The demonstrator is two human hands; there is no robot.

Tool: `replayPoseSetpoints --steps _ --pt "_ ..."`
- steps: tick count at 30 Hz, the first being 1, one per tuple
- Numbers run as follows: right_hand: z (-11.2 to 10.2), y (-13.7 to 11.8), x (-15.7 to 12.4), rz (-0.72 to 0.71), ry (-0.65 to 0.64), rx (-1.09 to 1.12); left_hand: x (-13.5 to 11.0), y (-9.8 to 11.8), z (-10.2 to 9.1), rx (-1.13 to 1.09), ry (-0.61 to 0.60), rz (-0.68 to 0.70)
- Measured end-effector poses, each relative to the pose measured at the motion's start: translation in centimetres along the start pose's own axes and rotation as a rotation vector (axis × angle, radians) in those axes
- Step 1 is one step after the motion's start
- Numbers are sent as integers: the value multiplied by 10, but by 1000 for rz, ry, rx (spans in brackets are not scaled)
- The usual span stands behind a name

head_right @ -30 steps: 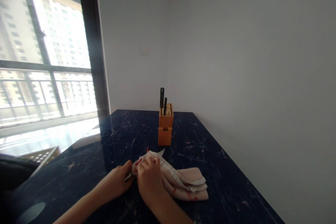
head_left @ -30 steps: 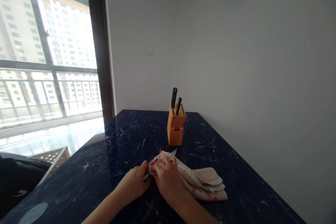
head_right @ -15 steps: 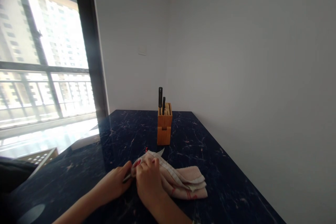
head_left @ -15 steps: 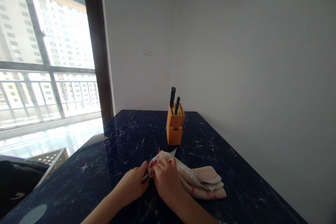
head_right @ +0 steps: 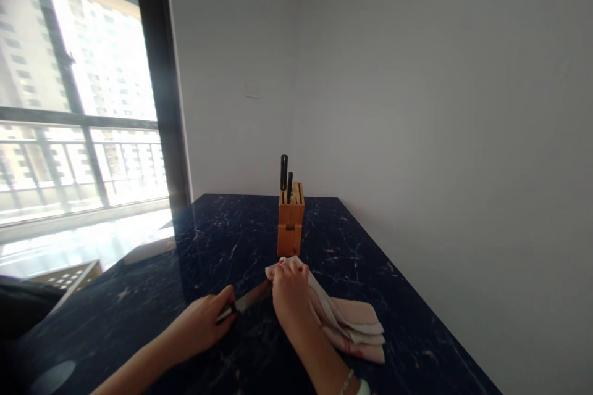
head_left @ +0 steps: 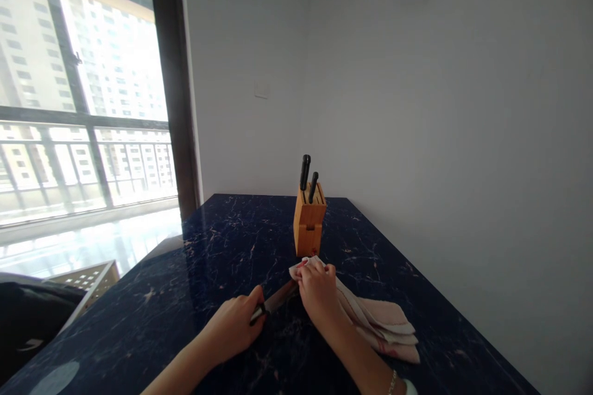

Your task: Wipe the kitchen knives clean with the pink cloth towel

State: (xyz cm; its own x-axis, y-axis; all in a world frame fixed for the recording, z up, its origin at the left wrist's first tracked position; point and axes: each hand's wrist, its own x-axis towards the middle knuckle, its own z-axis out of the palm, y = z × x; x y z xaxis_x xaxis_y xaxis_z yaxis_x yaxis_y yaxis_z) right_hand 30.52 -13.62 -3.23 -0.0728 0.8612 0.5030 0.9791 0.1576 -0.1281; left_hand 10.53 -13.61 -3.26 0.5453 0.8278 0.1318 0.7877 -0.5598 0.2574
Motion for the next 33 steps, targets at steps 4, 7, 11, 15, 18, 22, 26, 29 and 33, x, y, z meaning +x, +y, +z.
replayPoseSetpoints --steps 4,7,11,15,18,22,26,29,33 --pt "-1 16 5 55 8 -21 1 0 -1 9 -2 0" --pt "0 28 6 104 13 -39 1 0 -1 4 -6 -1" --pt "2 38 6 146 23 -61 -1 -1 0 -8 -8 1" --pt "2 40 6 144 28 -66 0 -1 0 -10 -13 1" --pt "1 38 6 136 25 -64 1 0 -1 -16 -17 -7" --pt "-1 35 5 129 19 -63 1 0 -1 -11 -22 -14" --pt "-3 31 3 104 -7 -57 0 0 1 -5 -15 -14" --pt "-5 28 3 82 -33 -52 1 0 1 -9 -15 -15" --pt "-8 22 3 50 -67 -45 1 1 -1 -14 -29 -31"
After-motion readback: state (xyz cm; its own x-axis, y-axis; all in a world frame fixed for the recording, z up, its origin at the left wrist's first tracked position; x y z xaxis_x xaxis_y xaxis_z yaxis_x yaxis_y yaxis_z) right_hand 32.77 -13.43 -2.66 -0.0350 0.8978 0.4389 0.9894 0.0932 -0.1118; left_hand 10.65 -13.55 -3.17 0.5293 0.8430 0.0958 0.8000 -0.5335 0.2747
